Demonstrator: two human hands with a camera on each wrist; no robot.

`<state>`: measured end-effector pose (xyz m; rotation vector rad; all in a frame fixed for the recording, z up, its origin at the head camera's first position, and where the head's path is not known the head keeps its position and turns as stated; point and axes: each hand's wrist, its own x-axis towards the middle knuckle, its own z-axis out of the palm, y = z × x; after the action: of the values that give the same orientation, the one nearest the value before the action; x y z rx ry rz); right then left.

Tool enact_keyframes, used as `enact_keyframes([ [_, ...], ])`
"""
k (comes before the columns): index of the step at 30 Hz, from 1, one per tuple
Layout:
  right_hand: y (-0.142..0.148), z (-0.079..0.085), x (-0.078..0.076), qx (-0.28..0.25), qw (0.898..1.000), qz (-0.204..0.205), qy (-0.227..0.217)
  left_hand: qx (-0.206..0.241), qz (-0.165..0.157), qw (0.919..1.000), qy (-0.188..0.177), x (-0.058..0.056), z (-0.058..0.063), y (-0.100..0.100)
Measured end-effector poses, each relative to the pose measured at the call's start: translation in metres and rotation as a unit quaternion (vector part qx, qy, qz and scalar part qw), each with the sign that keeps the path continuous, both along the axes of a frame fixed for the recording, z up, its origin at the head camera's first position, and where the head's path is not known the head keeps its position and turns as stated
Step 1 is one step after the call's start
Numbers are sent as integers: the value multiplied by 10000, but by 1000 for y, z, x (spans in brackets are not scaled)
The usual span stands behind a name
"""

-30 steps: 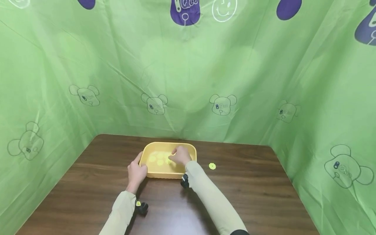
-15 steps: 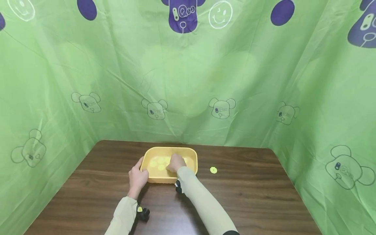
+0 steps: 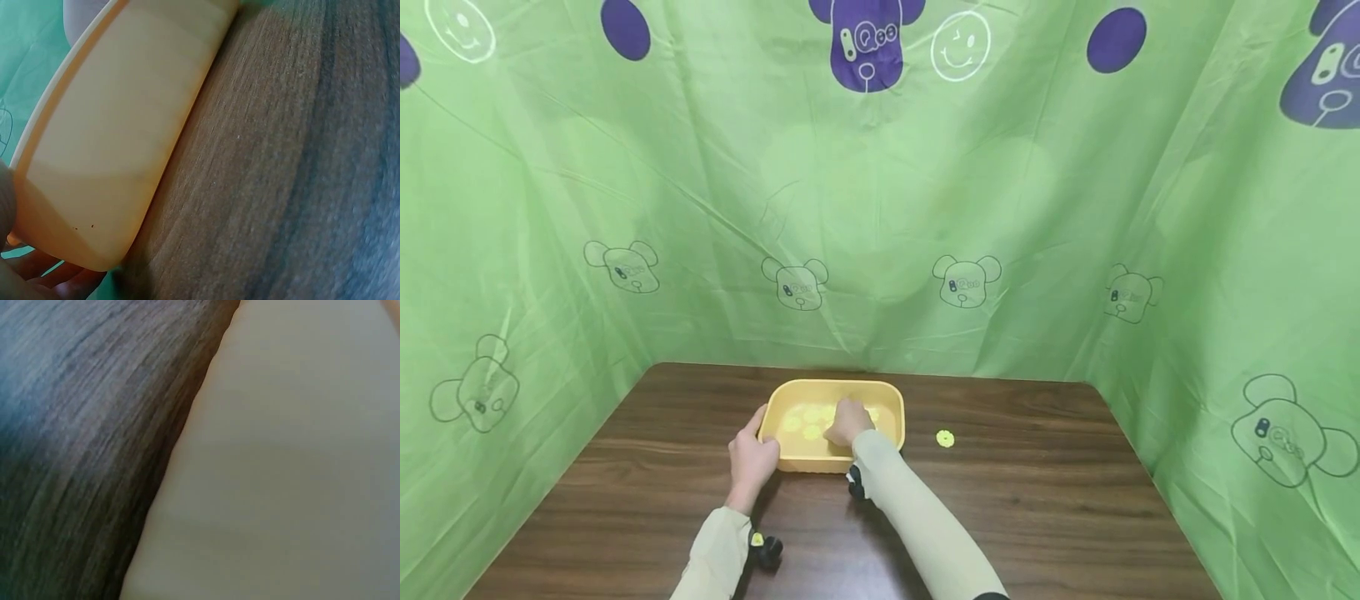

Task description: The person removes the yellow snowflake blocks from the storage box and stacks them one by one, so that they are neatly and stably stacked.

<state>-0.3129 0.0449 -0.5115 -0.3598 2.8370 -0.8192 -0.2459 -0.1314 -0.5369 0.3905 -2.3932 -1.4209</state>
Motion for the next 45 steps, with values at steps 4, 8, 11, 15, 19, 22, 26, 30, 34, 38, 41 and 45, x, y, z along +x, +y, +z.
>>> enact_keyframes([
  [4,0,1,0,36,10000,-6,-23,30,-16,10000,-66,-1,1,0],
  [8,1,0,1,35,10000,-21,5,15,39,10000,4,-1,0,2],
  [11,2,-1,1,33,10000,-61,4,-24,46,10000,53,0,-1,3],
  [15,2,-2,2,65,9999,-101,25,-36,-8,10000,43,0,0,4],
  [19,3,-4,2,95,9998,-120,115,-22,-17,10000,40,0,-1,4],
  [22,2,-4,3,109,9997,-119,179,-10,1,10000,-30,1,-1,4],
  [26,1,-3,6,98,9995,-128,276,32,30,9999,-106,4,-1,4],
  [30,0,-1,10,22,9990,-149,424,49,55,10000,-48,5,0,4],
  [34,2,1,11,-87,9989,-113,457,18,42,10000,-27,5,1,4],
  [38,5,2,9,-260,9985,-6,487,0,32,10000,-33,5,0,3],
  [41,9,2,7,-345,9978,65,563,12,41,10000,-29,4,-1,3],
  [45,17,7,3,-483,9974,82,531,18,58,10000,18,4,-1,2],
])
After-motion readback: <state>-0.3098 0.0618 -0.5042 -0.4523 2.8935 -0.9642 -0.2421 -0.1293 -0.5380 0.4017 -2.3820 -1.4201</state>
